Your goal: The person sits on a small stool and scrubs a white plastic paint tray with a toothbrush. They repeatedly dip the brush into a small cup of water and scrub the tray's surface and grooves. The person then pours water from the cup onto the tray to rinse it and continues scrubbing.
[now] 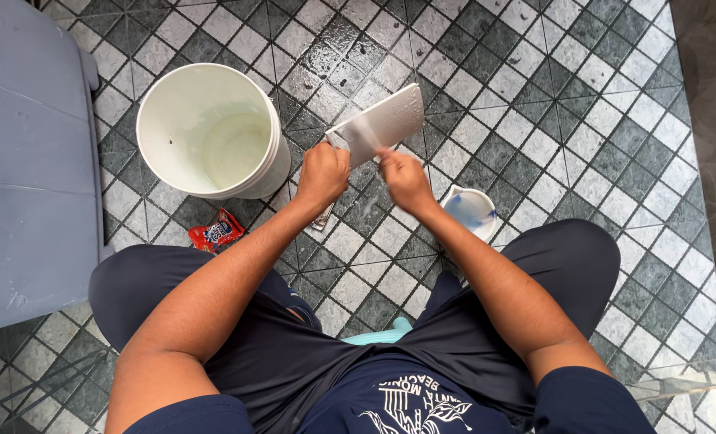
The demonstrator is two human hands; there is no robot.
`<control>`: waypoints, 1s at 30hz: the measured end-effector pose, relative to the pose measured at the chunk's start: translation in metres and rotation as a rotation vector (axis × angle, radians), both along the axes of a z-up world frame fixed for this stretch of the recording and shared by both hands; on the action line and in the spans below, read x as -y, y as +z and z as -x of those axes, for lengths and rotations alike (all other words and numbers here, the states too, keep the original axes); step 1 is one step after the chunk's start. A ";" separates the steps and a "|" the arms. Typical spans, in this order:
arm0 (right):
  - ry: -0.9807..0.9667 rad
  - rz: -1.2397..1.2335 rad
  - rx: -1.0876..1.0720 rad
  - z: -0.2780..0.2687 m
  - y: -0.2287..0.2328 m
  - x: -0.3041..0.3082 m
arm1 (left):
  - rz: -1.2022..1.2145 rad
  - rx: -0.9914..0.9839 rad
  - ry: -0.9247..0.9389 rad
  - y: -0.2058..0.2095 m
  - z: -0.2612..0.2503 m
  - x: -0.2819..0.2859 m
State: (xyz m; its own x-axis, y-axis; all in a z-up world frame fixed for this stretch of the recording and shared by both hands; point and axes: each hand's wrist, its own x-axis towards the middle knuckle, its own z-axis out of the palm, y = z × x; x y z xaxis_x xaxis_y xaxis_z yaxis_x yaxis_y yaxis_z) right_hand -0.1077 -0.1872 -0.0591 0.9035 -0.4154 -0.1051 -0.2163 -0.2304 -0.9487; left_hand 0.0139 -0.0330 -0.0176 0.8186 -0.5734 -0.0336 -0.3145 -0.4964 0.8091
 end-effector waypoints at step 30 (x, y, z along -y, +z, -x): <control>0.001 0.098 0.154 -0.008 -0.028 0.006 | 0.065 0.182 0.038 -0.019 -0.020 0.006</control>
